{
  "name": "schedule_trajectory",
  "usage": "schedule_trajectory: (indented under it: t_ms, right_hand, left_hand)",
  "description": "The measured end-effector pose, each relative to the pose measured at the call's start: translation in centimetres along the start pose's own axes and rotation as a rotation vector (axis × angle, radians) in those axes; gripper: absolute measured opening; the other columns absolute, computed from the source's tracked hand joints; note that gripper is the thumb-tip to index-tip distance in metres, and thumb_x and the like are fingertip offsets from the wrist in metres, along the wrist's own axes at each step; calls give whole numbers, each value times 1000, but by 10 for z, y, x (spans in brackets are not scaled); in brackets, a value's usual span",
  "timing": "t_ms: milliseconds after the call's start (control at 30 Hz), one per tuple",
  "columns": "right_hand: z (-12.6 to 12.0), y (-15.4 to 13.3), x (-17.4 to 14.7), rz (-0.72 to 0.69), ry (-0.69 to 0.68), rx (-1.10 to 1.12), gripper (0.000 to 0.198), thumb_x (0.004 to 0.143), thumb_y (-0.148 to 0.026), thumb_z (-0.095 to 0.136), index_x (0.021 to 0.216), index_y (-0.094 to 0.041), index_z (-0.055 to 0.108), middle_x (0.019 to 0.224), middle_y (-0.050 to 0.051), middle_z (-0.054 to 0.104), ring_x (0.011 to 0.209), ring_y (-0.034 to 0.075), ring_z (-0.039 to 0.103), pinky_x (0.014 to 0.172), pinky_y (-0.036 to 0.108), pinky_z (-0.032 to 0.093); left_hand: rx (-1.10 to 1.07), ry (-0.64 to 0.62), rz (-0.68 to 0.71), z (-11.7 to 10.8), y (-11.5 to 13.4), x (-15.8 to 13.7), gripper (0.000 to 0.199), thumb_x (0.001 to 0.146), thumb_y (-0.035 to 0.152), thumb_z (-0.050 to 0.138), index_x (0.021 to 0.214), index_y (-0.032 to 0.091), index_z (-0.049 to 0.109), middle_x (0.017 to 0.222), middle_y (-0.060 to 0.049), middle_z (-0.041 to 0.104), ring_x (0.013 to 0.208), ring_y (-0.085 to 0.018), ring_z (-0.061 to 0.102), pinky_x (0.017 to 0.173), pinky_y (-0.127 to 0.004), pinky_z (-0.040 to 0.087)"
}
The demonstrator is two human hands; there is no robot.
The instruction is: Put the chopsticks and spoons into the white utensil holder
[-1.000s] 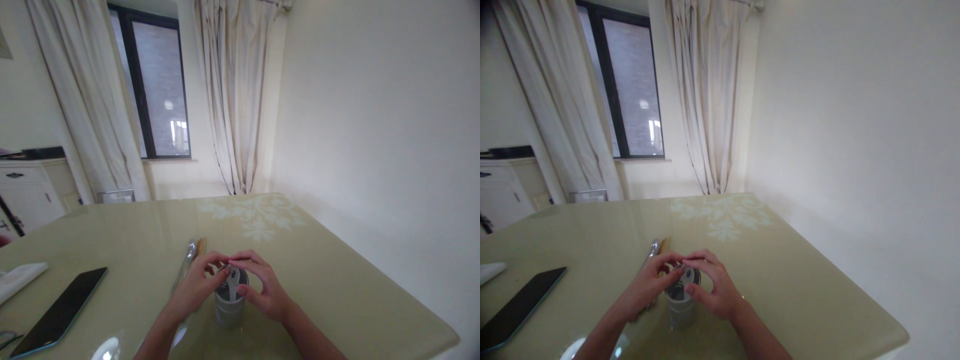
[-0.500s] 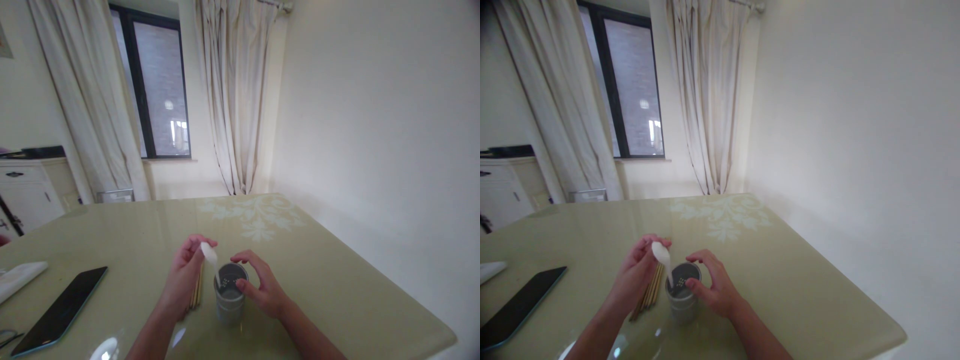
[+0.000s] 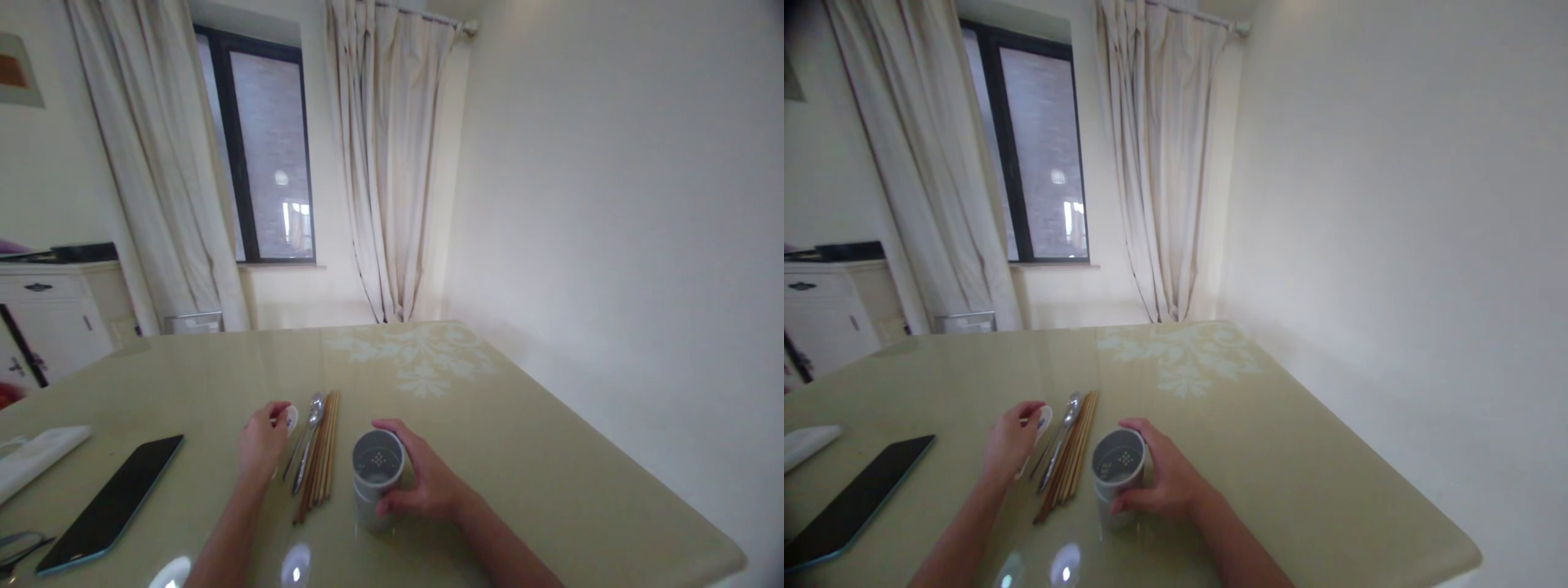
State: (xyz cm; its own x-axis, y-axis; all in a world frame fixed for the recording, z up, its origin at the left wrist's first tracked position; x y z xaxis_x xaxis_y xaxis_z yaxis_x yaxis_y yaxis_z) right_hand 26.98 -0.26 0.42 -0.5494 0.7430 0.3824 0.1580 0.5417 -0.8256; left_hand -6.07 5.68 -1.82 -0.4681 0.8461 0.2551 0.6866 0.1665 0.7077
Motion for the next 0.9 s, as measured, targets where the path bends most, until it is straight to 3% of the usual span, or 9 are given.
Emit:
schedule_trajectory:
  t_ms: [333,567,667,800,900]
  right_hand:
    - [-4,5,6,20,93,32,101,71,-55,96,153,-24,47,140,14,66,129,35,65,114,50,45]
    - [-9,19,9,22,163,51,98,73,-59,93,151,-22,47,140,16,66,130,35,64,116,51,44]
    - [-9,22,9,32,181,61,97,75,-57,92,152,-22,45,141,16,66,132,34,63,117,51,44]
    - [-7,25,13,24,217,35,95,76,-54,92,152,-22,45,141,16,66,130,33,64,115,50,46]
    - [-4,26,18,12,222,30,93,77,-52,91,151,-22,46,141,17,67,130,33,65,114,51,46]
  left_hand:
    - [71,-147,72,12,-13,6,32,93,39,50,102,20,75,104,-13,84,97,-31,80,83,-38,59]
    - [97,-146,73,6,-14,-5,61,95,49,41,132,7,68,127,-23,77,118,-35,75,105,-48,56]
    - [128,-169,242,-4,-14,-24,70,97,58,42,143,10,63,144,-20,69,136,-35,64,118,-52,47]
    - [268,-327,681,-23,-20,-65,75,93,71,58,159,38,48,169,-6,45,155,-38,43,125,-62,33]
    - [374,-381,892,-32,-25,-85,91,86,77,65,165,47,31,174,-5,35,157,-40,38,128,-65,25]
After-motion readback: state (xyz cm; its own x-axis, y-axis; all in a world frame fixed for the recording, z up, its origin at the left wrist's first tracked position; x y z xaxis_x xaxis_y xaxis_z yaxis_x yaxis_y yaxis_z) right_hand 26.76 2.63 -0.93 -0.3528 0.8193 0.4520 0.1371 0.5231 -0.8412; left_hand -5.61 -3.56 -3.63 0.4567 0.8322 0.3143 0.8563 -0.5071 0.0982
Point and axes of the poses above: each hand's wrist, its own x-axis towards the middle knuckle, its own z-axis out of the palm, y = z × x, the point moved 2 cm from there along x, towards the middle knuckle
